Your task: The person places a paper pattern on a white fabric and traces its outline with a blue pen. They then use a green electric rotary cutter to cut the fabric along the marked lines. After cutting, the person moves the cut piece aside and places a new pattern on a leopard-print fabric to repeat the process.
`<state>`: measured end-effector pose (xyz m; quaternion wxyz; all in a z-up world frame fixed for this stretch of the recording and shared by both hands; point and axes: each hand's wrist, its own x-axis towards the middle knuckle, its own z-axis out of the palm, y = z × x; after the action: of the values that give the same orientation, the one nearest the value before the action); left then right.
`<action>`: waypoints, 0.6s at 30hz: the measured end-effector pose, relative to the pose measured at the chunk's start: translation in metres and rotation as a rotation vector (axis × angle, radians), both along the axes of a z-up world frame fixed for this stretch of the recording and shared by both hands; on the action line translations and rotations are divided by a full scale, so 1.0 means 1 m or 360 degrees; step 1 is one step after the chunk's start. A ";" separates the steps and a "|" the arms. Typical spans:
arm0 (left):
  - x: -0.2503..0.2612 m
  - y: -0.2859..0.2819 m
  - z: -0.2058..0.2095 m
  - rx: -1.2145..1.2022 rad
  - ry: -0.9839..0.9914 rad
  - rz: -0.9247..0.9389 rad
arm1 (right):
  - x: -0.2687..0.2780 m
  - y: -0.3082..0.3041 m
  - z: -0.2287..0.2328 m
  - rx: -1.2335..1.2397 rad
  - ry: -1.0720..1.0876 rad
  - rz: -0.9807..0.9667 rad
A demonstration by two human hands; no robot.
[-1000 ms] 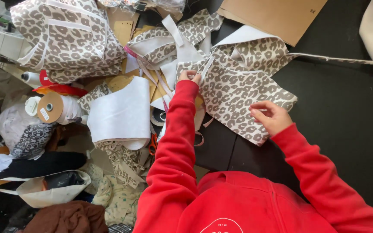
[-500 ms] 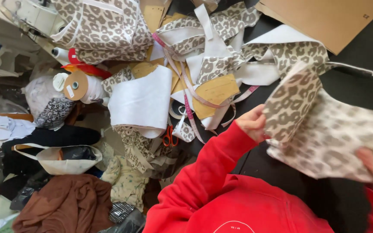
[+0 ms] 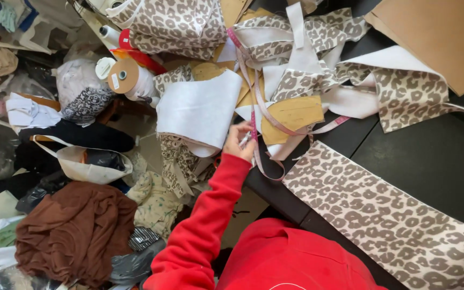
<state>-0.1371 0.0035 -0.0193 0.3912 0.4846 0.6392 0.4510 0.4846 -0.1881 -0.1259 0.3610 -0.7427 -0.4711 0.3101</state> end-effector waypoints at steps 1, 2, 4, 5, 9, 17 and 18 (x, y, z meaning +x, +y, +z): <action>-0.017 0.019 0.011 0.0001 -0.0003 -0.0002 | -0.006 0.001 0.002 0.0001 -0.0003 -0.0002; -0.036 0.039 0.022 0.0141 0.0629 -0.0026 | -0.012 0.003 0.005 0.0087 -0.0086 0.0014; -0.069 0.102 0.023 0.0323 0.1238 -0.0031 | -0.087 0.078 0.068 0.0215 -0.0193 0.0027; -0.089 0.137 0.014 0.0310 0.1610 0.0113 | -0.165 0.117 0.137 0.0168 0.0178 0.0074; -0.166 0.273 -0.024 0.0781 0.2597 0.0579 | -0.329 0.250 0.184 0.0177 0.1004 0.0481; -0.220 0.387 -0.043 0.0990 0.2196 0.0704 | -0.562 0.569 0.041 -0.0114 0.1355 0.0336; -0.231 0.404 -0.060 0.1142 0.2125 0.0788 | -0.577 0.597 0.005 -0.0052 0.0906 0.0482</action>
<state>-0.3677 0.4079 -0.0794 -0.3658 0.5928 0.6434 0.3176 -0.0923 0.4091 -0.1207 0.4162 -0.5533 -0.4512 0.5631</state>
